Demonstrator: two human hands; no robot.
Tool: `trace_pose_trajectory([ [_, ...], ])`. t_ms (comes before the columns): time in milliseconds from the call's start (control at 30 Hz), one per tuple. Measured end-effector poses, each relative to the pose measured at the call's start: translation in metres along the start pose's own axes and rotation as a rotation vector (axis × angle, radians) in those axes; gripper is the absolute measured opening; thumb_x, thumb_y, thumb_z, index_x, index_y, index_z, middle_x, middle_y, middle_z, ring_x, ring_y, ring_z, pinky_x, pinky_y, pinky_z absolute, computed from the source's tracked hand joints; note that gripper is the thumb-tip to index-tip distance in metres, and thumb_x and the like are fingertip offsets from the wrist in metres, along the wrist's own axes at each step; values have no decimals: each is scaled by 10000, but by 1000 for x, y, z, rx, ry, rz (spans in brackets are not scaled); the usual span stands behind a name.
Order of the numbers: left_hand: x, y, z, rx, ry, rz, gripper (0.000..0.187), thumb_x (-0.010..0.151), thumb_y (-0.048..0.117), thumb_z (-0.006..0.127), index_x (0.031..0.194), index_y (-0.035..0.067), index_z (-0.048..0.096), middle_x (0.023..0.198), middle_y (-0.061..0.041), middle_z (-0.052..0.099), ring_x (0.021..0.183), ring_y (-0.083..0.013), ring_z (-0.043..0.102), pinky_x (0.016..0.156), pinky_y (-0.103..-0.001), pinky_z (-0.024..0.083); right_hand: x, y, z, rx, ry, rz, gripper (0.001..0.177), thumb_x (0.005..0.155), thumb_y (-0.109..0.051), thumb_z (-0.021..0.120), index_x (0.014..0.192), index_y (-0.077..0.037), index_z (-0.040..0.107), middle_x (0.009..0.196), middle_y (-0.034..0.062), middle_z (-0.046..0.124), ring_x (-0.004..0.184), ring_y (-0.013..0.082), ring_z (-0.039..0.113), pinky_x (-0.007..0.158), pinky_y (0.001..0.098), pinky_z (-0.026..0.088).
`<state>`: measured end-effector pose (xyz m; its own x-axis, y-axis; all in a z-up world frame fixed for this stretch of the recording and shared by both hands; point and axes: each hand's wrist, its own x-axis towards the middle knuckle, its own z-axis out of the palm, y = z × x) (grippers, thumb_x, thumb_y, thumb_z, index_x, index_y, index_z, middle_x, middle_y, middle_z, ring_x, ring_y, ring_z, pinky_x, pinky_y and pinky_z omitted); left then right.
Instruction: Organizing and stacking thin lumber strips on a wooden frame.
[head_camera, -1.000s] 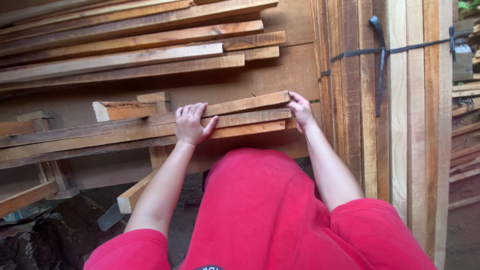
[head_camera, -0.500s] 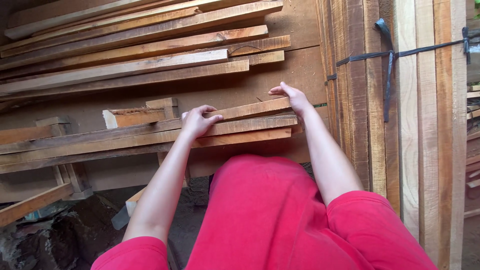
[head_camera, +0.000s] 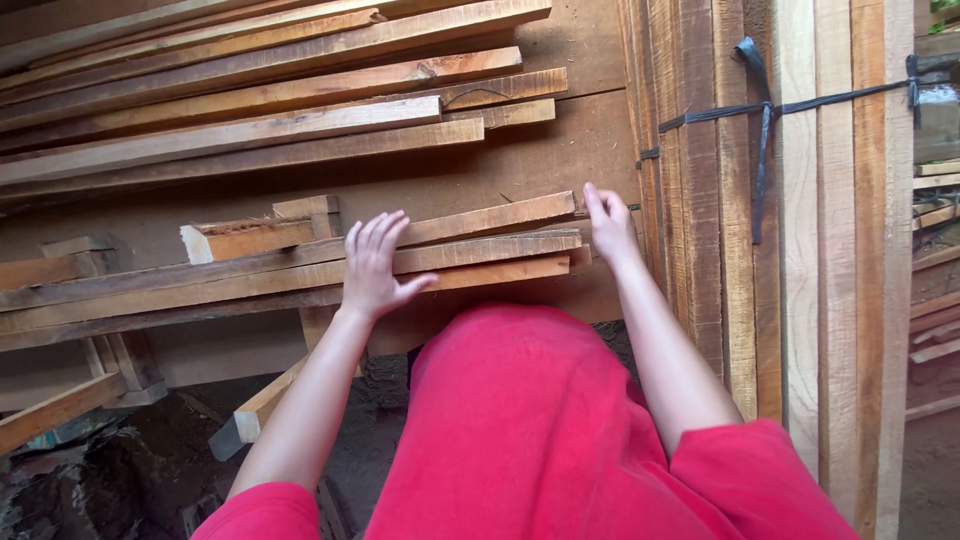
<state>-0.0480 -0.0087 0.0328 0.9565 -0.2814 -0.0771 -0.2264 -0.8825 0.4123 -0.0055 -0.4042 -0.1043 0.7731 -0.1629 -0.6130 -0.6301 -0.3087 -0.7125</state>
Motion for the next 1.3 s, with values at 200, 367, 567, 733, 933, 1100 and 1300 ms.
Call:
trace_pose_trajectory([
  [200, -38, -23, 37, 335, 17, 71, 1138, 610, 639, 827, 1558, 141, 443, 1654, -36, 411, 1509, -239, 365, 1248, -473, 217, -65, -46, -15, -256, -457, 31, 645, 853, -642, 735, 1123, -58, 780, 1131, 190, 759, 1170, 373, 664, 994, 477, 486],
  [367, -36, -24, 38, 319, 45, 71, 1089, 636, 668, 803, 1547, 176, 466, 1652, -15, 414, 1514, -227, 356, 1245, -468, 197, -39, -45, -16, -336, -561, 10, 560, 763, -577, 811, 871, -30, 761, 865, 146, 716, 939, 325, 674, 833, 414, 477],
  [567, -36, -22, 33, 288, 28, 40, 1075, 656, 738, 770, 1537, 197, 475, 1639, 1, 421, 1514, -222, 355, 1247, -495, 189, -33, -47, -21, -102, -577, 117, 320, 751, -420, 876, 846, -125, 797, 741, -4, 692, 709, 133, 641, 633, 245, 477],
  [733, -36, -22, 36, 312, 40, 36, 1083, 636, 740, 772, 1527, 197, 482, 1640, -1, 418, 1511, -230, 357, 1247, -501, 194, -26, -32, -17, 29, -548, 152, 264, 790, -313, 863, 956, -115, 812, 815, 3, 725, 749, 125, 666, 639, 233, 507],
  [933, -33, -18, 30, 288, 41, 50, 1022, 665, 757, 758, 1502, 224, 516, 1616, -4, 447, 1493, -251, 380, 1222, -523, 212, -34, -21, -7, 322, -449, 232, 688, 724, -244, 954, 1190, 118, 599, 1007, 142, 662, 884, 237, 706, 746, 375, 597],
  [1100, -30, -20, 30, 290, 61, 58, 996, 653, 757, 770, 1476, 243, 546, 1596, 3, 476, 1473, -253, 409, 1203, -522, 238, -15, 14, -3, 372, -452, 139, 344, 795, -259, 884, 1062, -67, 784, 989, 112, 770, 901, 242, 754, 819, 378, 609],
  [1300, -28, -20, 32, 275, 86, 68, 986, 648, 758, 768, 1467, 252, 552, 1586, 7, 483, 1462, -249, 416, 1197, -514, 237, -44, -36, -23, 205, -475, 66, 370, 863, -308, 789, 1172, -105, 775, 1173, 87, 743, 1084, 211, 672, 998, 367, 517],
])
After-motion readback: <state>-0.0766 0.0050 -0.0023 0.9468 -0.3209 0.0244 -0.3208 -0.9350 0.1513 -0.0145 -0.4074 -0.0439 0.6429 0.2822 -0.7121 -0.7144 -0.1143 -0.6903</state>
